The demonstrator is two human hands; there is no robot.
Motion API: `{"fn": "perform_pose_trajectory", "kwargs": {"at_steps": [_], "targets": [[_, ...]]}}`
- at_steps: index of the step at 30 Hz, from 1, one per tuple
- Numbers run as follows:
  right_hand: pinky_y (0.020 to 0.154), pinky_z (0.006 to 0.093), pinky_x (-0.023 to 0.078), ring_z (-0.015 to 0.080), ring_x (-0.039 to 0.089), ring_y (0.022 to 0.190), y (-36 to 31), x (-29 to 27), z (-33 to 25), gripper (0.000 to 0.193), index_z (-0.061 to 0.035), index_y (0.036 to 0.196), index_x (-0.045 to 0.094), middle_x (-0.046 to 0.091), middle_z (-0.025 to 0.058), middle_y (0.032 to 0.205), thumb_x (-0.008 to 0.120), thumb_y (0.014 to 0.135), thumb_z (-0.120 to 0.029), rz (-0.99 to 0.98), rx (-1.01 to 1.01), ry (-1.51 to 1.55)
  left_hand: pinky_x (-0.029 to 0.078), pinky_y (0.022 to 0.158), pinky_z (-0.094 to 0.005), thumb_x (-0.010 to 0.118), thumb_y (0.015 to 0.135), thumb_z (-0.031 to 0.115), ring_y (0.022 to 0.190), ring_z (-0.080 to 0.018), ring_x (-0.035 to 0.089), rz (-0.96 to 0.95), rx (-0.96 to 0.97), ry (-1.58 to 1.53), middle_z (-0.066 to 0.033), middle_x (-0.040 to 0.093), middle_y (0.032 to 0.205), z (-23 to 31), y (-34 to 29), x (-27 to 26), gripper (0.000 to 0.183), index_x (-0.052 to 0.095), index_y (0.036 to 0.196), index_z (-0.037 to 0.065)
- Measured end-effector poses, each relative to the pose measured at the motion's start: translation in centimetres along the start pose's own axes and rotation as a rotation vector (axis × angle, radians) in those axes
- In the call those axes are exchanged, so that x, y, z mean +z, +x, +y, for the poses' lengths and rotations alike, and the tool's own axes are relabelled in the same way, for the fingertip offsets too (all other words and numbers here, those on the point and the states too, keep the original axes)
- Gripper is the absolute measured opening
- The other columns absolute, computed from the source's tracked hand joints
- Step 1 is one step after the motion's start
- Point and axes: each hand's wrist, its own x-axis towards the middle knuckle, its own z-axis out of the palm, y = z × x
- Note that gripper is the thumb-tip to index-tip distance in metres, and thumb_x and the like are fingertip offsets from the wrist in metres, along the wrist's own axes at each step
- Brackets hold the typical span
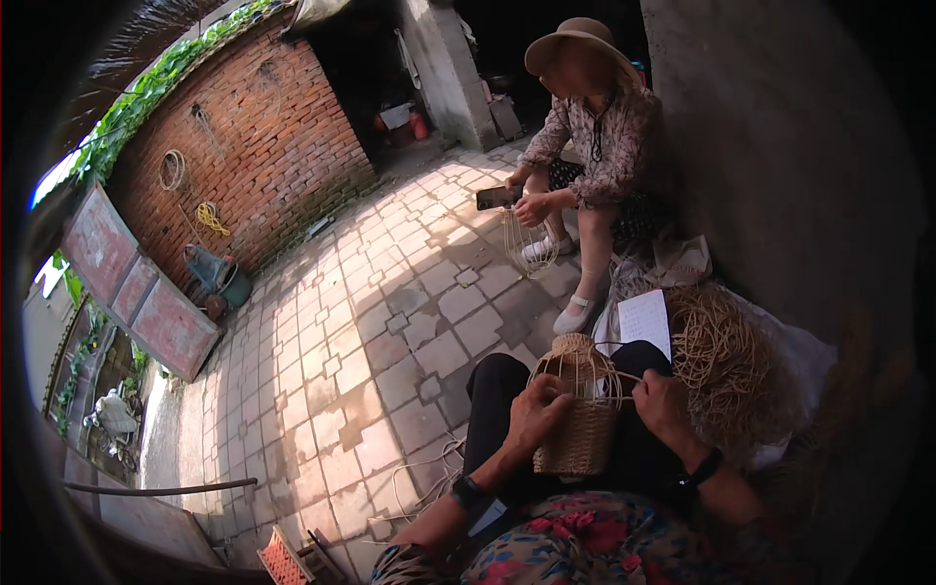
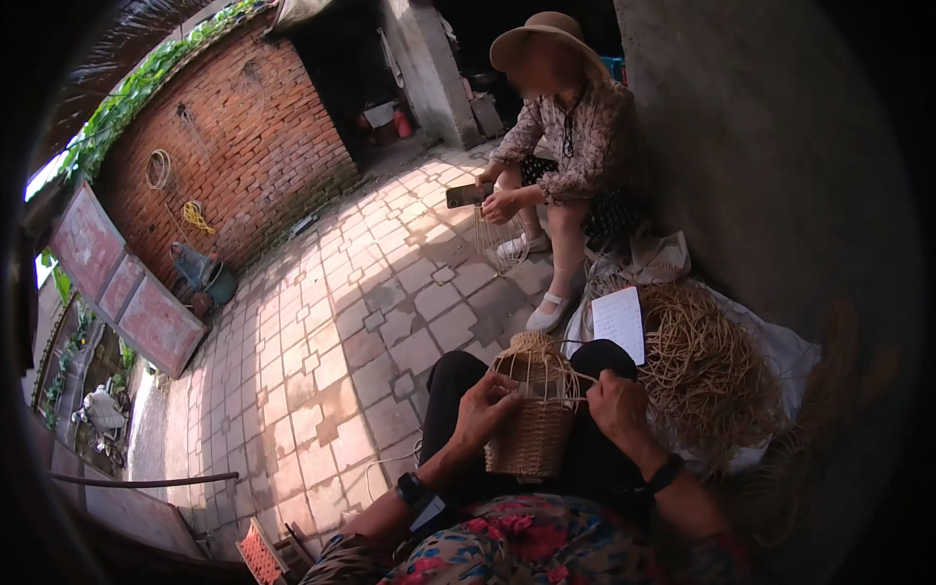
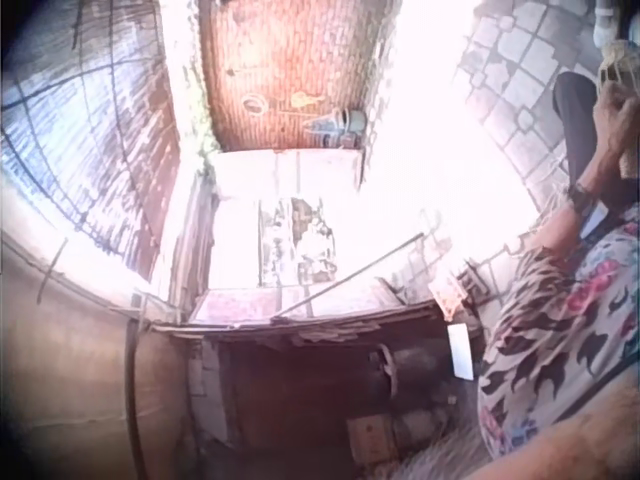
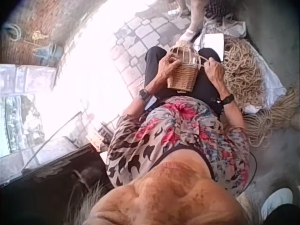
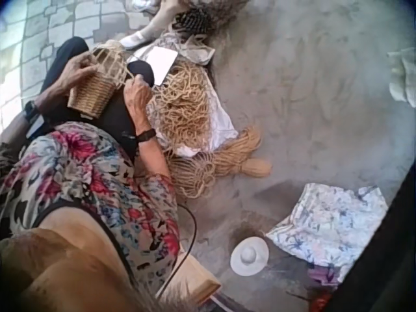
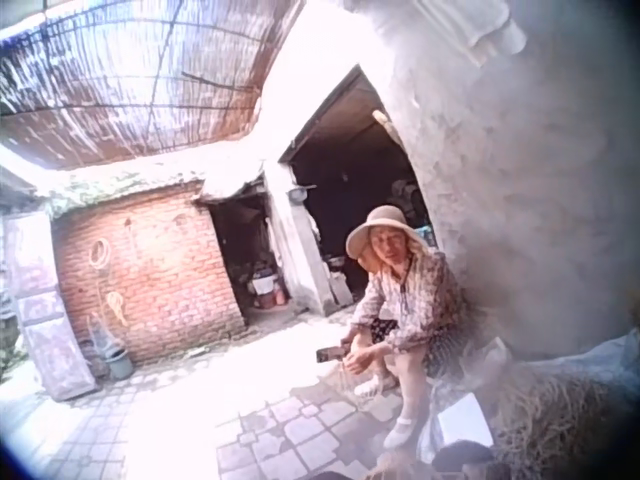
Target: Weaving a small straw basket by hand.
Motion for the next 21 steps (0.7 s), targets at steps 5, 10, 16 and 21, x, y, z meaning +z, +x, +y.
{"fn": "perform_pose_trajectory", "kwargs": {"at_steps": [5,10,16,21], "targets": [[0.055,0.0453,0.046,0.0360,0.060,0.061,-3.1,2.9,16.4,0.022,-0.0016,0.076,0.057,0.060,0.0225,0.069,0.051,0.085,-0.021,-0.066,0.165,0.004,0.051,0.074,-0.0337,0.066,0.079,0.028,0.080,-0.0215,0.067,-0.065,-0.002,0.044,-0.0103,0.070,0.082,0.8,0.9,0.2,0.024,0.064,0.093,0.008],[0.050,0.0254,0.037,0.0049,0.050,0.057,-5.7,-1.8,16.0,0.037,-0.0079,0.079,0.056,0.050,-0.0022,0.059,0.055,0.092,-0.043,-0.582,0.567,0.838,0.050,0.073,-0.0312,0.063,0.082,0.026,0.079,-0.0191,0.066,-0.091,0.028,0.014,-0.0098,0.069,0.084,0.9,0.7,-1.3,0.024,0.065,0.094,0.006],[0.045,0.0243,0.038,0.0064,0.045,0.048,0.4,-6.3,15.2,0.029,-0.0081,0.075,0.053,0.050,-0.0015,0.059,0.062,0.088,-0.033,-0.231,0.547,0.560,0.050,0.063,-0.0258,0.066,0.083,0.017,0.070,-0.0118,0.061,-0.001,0.041,-0.163,-0.0072,0.066,0.082,0.8,0.5,-7.1,0.022,0.063,0.099,0.002],[0.061,0.0268,0.045,0.0099,0.050,0.063,5.8,-8.8,7.1,0.045,-0.0030,0.107,0.056,0.054,0.0013,0.072,0.076,0.074,-0.026,-0.210,0.100,0.550,0.049,0.058,-0.0251,0.073,0.080,0.021,0.066,-0.0117,0.058,-0.027,-0.001,-0.164,-0.0062,0.063,0.084,-0.2,0.6,-13.0,0.044,0.054,0.118,0.008]]}}
